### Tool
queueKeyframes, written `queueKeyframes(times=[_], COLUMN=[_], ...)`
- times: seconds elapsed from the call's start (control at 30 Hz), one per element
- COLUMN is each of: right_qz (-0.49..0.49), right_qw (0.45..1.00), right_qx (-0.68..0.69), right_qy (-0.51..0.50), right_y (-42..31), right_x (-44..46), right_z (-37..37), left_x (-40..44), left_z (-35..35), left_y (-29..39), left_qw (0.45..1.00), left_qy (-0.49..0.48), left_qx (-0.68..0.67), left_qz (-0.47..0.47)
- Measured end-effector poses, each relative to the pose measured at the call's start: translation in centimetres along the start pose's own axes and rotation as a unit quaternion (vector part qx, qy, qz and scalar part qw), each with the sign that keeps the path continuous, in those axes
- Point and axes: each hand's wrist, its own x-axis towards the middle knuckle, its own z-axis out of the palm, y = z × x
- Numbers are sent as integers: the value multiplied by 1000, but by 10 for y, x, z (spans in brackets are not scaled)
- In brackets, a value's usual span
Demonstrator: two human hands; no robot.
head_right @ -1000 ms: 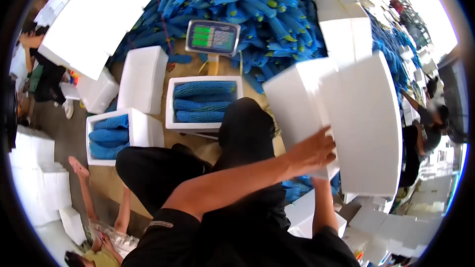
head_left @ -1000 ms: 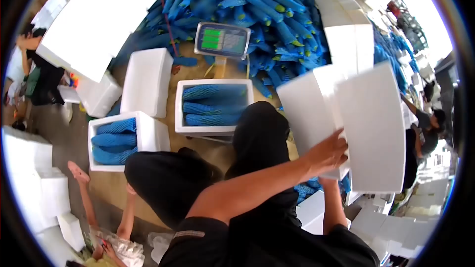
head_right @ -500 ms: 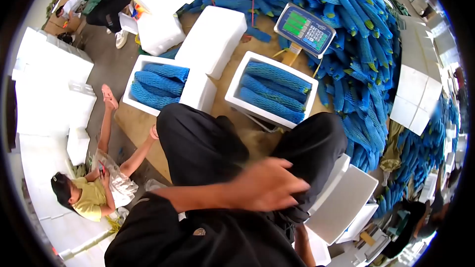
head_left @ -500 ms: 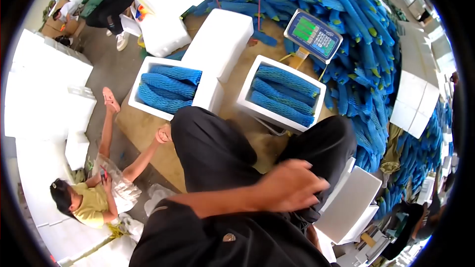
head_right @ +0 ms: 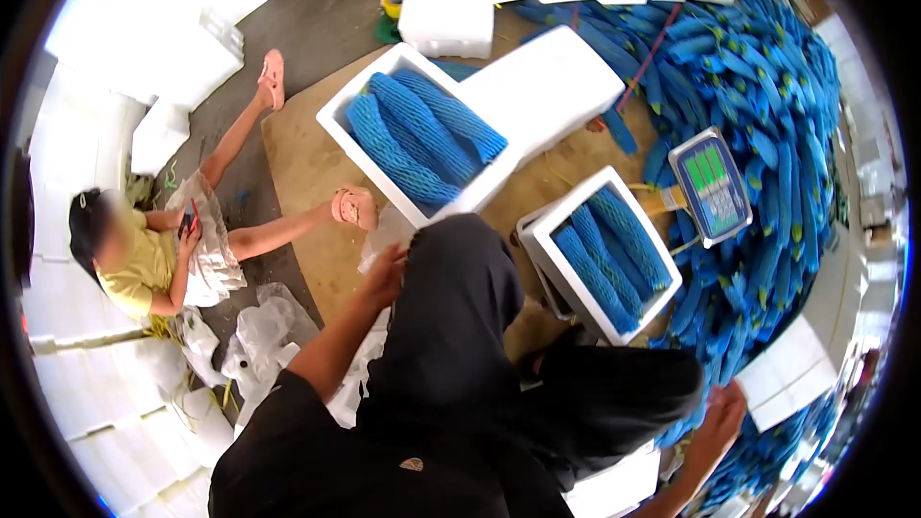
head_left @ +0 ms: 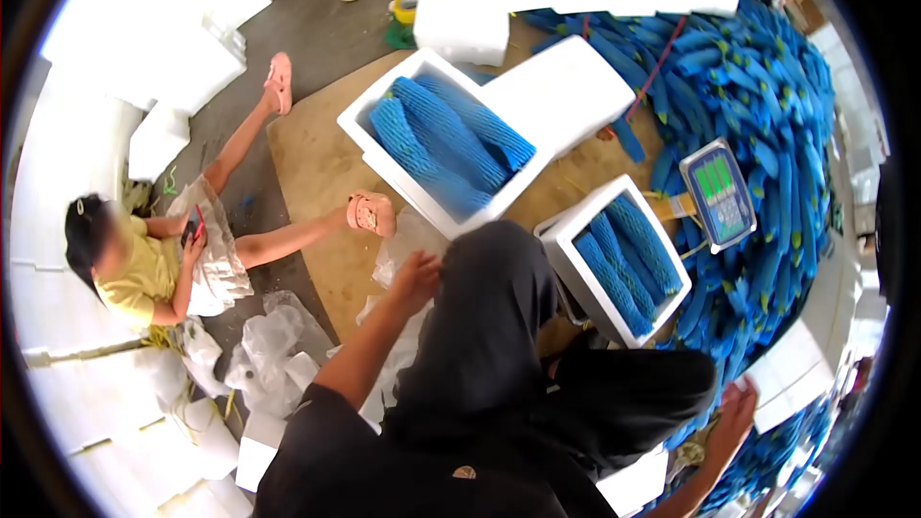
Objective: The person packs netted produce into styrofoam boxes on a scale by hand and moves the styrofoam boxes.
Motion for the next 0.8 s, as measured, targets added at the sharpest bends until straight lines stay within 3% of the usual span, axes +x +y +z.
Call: queueKeyframes(times=[0.03,0.07,0.17,0.2,0.23,0.27,0.3,0.33,0.37,0.4,0.5,0.57,0.6,0.7,0.8], right_qz=[-20,-58,-36,-3,30,157,224,285,293,288,272,277,294,226,285], right_qw=[995,988,966,898,851,745,667,719,727,706,591,602,640,582,577], right_qx=[89,139,196,327,371,470,507,425,412,426,549,561,515,588,548], right_qy=[31,20,-168,-294,-371,-446,-498,-470,-464,-488,-525,-496,-489,-513,-534], right_y=[-49,-71,-196,-193,-202,-192,-187,-204,-210,-177,-208,-235,-255,-208,-233], right_x=[21,45,72,78,76,77,74,63,50,46,34,33,32,25,14], right_z=[21,48,157,210,261,320,373,408,437,502,537,526,508,570,578], left_x=[11,21,50,58,65,72,77,83,88,91,99,95,91,81,85], left_z=[6,15,37,42,45,46,46,47,49,47,41,35,32,16,4], left_y=[-12,-19,-31,-34,-36,-37,-39,-41,-42,-46,-58,-71,-79,-92,-73], left_qw=[999,998,995,994,993,993,992,991,990,989,985,983,981,977,972], left_qy=[-38,-5,14,17,19,20,21,22,22,23,27,35,40,53,60], left_qx=[-5,-30,-83,-94,-104,-114,-122,-130,-135,-144,-168,-180,-186,-203,-203], left_qz=[-31,-54,-57,-52,-44,-35,-29,-22,-16,-6,15,22,25,44,98])
